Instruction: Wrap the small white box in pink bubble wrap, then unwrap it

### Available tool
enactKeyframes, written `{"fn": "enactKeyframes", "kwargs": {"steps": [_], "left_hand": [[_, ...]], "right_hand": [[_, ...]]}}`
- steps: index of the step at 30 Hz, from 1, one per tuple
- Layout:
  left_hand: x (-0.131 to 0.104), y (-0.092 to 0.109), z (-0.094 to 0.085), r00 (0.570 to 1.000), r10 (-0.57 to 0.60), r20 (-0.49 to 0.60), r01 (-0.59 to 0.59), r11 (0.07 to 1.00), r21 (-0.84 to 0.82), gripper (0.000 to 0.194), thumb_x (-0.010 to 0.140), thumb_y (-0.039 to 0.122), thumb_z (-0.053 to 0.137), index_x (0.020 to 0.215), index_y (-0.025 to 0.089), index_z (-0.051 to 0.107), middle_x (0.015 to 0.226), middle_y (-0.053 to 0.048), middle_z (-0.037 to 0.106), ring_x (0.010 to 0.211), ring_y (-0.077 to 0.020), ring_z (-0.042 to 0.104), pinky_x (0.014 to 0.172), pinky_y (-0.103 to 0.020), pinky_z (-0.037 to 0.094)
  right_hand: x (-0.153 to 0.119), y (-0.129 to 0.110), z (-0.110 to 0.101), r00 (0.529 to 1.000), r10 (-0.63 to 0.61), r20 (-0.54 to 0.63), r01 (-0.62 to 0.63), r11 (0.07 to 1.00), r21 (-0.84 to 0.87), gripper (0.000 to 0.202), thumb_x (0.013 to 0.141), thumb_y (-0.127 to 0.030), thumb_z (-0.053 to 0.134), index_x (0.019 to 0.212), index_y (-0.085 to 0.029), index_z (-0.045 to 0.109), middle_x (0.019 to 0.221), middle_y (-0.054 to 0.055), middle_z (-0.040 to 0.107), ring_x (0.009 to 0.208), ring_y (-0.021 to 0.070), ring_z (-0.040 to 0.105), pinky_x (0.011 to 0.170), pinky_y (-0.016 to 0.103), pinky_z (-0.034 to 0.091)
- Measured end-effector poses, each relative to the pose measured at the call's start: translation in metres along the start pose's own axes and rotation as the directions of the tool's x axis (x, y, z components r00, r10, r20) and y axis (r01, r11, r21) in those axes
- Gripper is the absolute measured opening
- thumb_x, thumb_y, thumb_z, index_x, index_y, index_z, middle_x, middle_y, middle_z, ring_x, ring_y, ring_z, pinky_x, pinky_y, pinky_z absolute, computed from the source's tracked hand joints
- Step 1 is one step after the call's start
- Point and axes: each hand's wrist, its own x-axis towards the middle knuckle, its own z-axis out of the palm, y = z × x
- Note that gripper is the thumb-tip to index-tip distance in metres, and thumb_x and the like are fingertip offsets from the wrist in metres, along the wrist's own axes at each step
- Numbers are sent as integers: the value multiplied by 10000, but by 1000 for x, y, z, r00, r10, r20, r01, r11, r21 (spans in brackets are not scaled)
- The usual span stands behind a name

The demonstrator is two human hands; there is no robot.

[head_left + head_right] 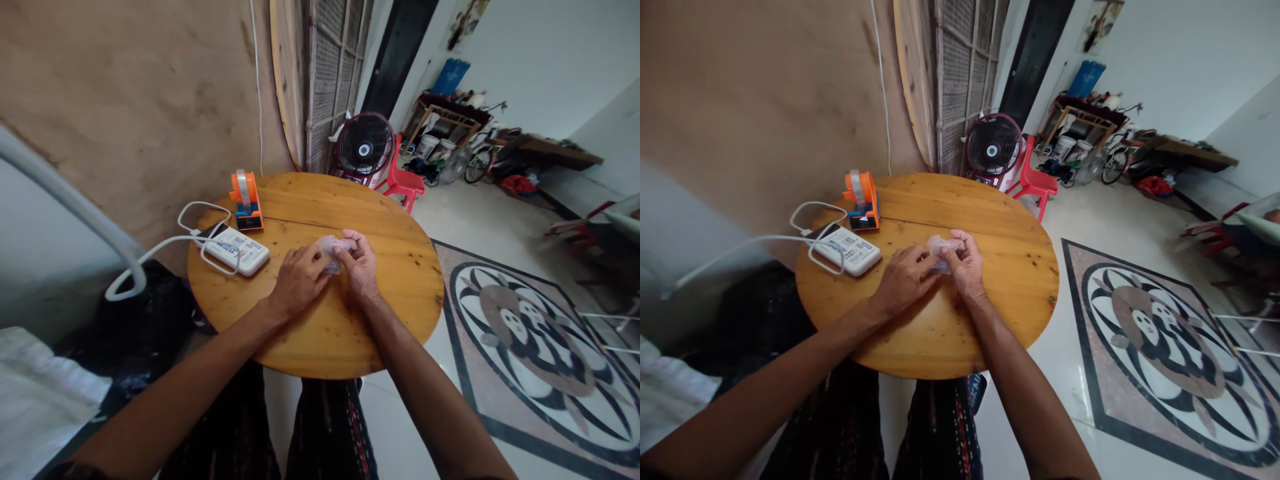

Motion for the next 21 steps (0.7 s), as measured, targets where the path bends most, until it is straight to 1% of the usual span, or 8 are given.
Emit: {"fn": "enactKeyframes", "kwargs": {"steps": [3,8,10,13,17,21], "left_hand": [[1,-3,5,999,-18,-31,18,1000,15,239,914,266,500,1083,211,660,1002,-97,583,937,-250,526,800,-373,433],[0,-7,11,996,-43,-75,37,996,-84,251,931,255,469,1025,202,695,979,-91,568,921,-222,522,819,-342,456],[0,-8,12,994,-69,-83,58,991,-123,241,918,243,491,1019,200,706,974,-89,567,930,-216,528,829,-335,465],[-1,-8,13,990,-107,-91,90,980,-177,220,879,199,541,1014,213,713,970,-75,571,940,-204,536,842,-323,474],[-1,-7,13,988,-124,-96,100,970,-222,236,854,176,562,1030,226,712,958,-63,579,947,-202,538,841,-321,479],[-2,-6,14,987,-127,-102,101,967,-233,213,862,177,547,1002,206,704,939,-67,580,934,-207,542,826,-321,475]], "right_hand": [[1,1,-2,1000,6,28,-6,1000,2,441,696,-407,761,1042,-241,545,818,-17,625,728,139,610,671,271,527],[8,-1,-7,997,16,72,-17,1000,11,409,687,-374,775,1012,-231,571,793,-26,632,716,128,611,704,276,524],[12,-4,-7,993,9,115,-9,1000,-5,397,677,-369,783,989,-228,583,759,-35,622,671,115,595,657,257,515],[14,-10,-10,977,-22,214,40,996,-78,358,684,-377,778,955,-227,599,723,-41,614,624,101,576,599,235,498],[7,-12,-16,958,-55,282,111,976,-186,300,732,-380,744,946,-215,615,753,-26,642,682,111,616,671,256,518],[-5,-8,-22,958,-68,279,136,964,-229,286,764,-352,727,991,-216,618,849,2,683,786,137,652,774,296,526]]}}
